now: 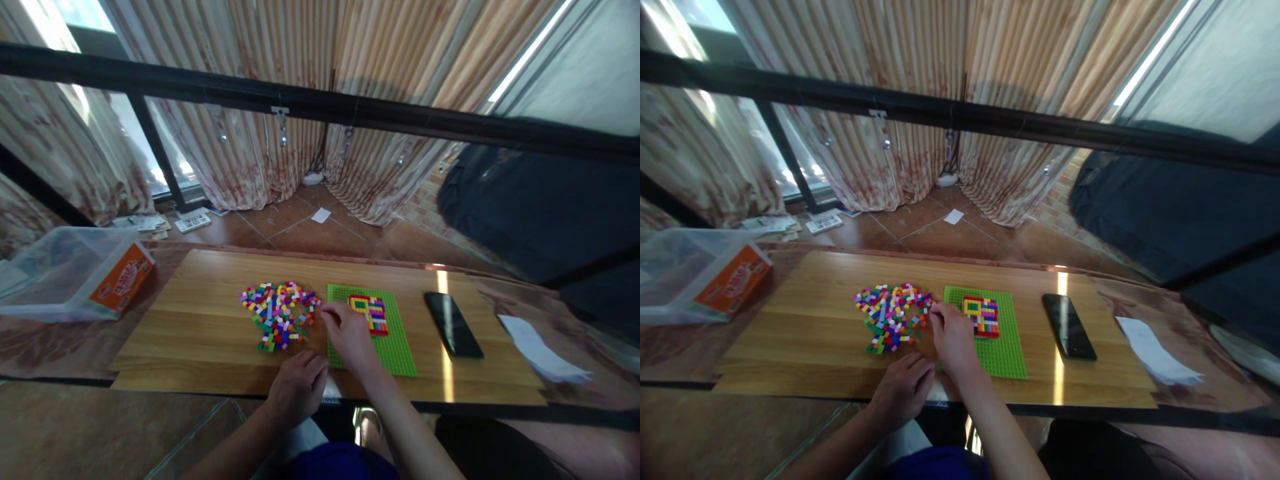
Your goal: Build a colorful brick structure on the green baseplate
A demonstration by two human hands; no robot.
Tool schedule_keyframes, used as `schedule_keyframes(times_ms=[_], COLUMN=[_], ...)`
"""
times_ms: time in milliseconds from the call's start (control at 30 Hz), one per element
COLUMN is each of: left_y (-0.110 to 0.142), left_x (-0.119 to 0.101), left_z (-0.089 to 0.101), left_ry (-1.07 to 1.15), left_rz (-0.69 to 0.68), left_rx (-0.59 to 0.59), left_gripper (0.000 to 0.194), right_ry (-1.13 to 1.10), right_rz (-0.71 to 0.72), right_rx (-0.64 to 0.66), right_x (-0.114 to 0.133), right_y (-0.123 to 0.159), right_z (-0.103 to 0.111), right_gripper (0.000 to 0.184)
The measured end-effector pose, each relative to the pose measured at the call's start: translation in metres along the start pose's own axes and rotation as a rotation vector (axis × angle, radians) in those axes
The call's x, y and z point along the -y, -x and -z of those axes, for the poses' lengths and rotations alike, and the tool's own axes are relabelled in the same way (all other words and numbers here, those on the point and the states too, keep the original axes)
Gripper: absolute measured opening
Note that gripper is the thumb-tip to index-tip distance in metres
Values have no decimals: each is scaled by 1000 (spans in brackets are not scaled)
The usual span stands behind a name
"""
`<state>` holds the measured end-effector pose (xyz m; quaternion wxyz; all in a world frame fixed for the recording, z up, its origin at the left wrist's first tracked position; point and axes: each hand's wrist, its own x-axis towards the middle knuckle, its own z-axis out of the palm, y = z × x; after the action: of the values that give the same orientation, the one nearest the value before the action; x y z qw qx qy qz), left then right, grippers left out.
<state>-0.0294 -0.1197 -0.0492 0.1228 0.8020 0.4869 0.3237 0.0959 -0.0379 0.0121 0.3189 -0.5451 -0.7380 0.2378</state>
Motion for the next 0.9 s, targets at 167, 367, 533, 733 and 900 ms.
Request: schedule_keyframes(times_ms=[167,367,533,733,900], left_y=[0,-2,-2,-1,-1], left_x=[1,0,0,1,1], left_z=[0,3,4,2,2], left_ry=[60,78,69,73,69], left_rz=[6,4,9,5,7], left_rx=[-21,-28,-8,-21,-20], left_gripper=[14,13,14,14,14], right_ry=[-87,139,248,257,147], right_rz=[-88,-215,-177,-219,-306], right_rx=[-170,-309,-291,-248,-263], right_x=[-26,-68,-81,-83,-81], right_y=[25,30,21,16,16], right_z=[41,72,70,62,63], right_gripper=[20,27,28,28,29])
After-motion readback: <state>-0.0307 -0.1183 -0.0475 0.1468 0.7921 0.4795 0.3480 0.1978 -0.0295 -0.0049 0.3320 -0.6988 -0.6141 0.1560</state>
